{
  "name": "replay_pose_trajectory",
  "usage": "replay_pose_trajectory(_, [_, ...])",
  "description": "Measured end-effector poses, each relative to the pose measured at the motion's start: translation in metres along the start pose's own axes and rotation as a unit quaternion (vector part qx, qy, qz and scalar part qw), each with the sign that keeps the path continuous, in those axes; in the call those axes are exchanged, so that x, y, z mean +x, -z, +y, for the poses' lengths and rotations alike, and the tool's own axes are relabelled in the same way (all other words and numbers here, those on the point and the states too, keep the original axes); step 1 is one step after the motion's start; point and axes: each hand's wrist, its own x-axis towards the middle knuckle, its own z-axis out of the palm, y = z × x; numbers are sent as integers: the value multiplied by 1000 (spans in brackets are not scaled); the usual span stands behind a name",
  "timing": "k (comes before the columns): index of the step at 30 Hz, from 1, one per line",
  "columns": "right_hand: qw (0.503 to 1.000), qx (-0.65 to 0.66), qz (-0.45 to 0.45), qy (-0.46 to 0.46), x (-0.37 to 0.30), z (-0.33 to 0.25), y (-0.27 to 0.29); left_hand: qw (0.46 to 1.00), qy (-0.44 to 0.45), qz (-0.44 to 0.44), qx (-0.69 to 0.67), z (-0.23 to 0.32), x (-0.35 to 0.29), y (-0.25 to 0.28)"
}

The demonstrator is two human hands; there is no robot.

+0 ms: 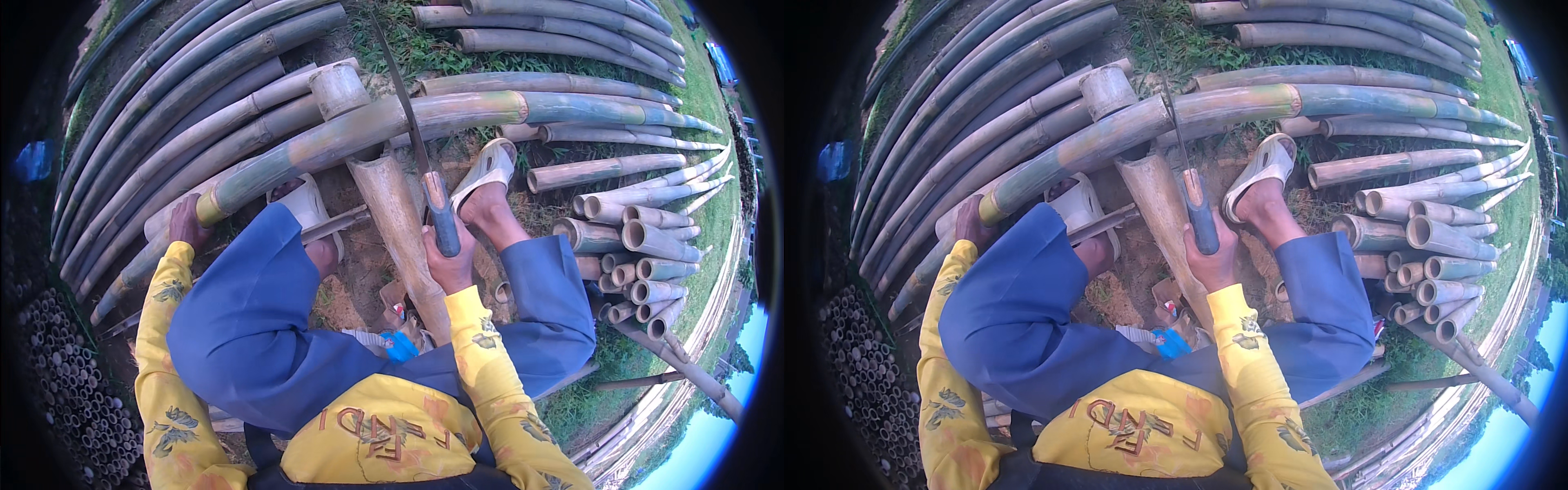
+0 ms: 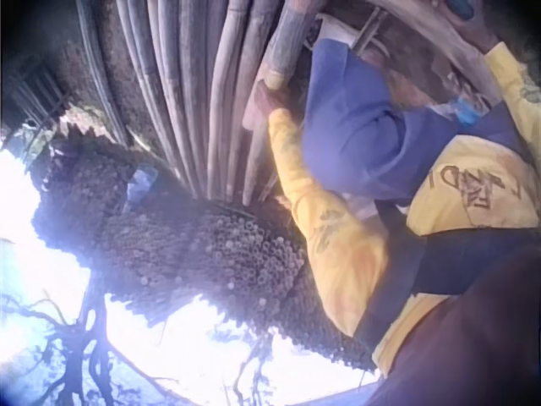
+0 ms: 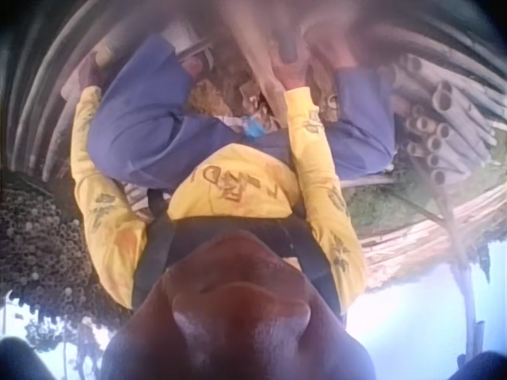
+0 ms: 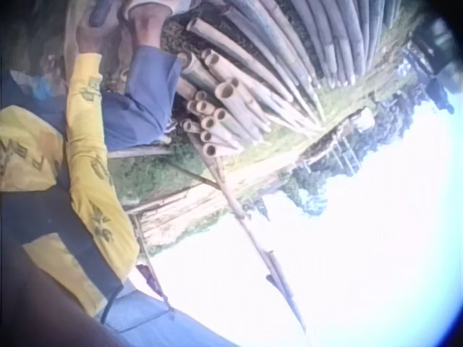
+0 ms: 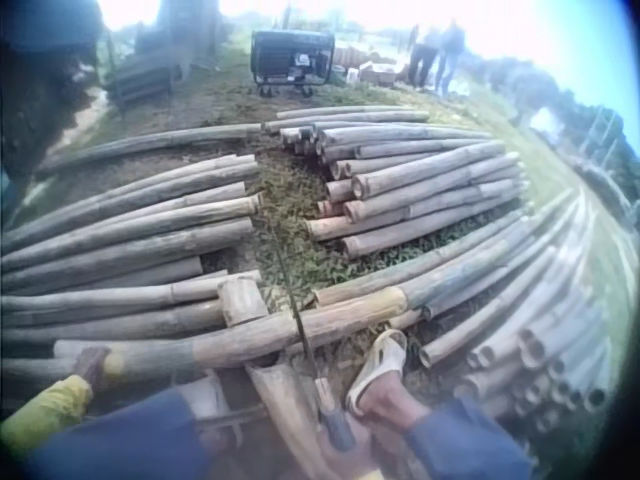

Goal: The person uses a hand saw to cut bamboo poles into shorter sections. They position each pole on a wooden support, saw through it, and then move the cut pieces aside.

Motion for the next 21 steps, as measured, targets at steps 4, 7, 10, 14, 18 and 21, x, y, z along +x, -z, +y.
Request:
replay_pose_trajectory(4, [1000,-1,-7,13,3,-43,19,999,27,-15,-24,-7,-4,-2])
replay_pose_trajectory(7, [1000,-15,15,16,-20,-64,32,998,-2,-54,-40,6,-10,16])
replay_pose_trajectory(10, [999,-31,21,0,-35,-71,38,999,-27,-5,-38,23,-21,25])
replay_pose_trajectory(14, [999,-29,17,27,-14,-61,29,999,-11,26,-41,4,-19,11])
replay_pose_trajectory(18, [998,-42,35,26,-13,-82,42,998,-27,3,-63,9,-18,41])
replay_pose_trajectory(21, [999,-30,34,-9,-24,-104,57,998,-14,-4,-56,8,-27,55])
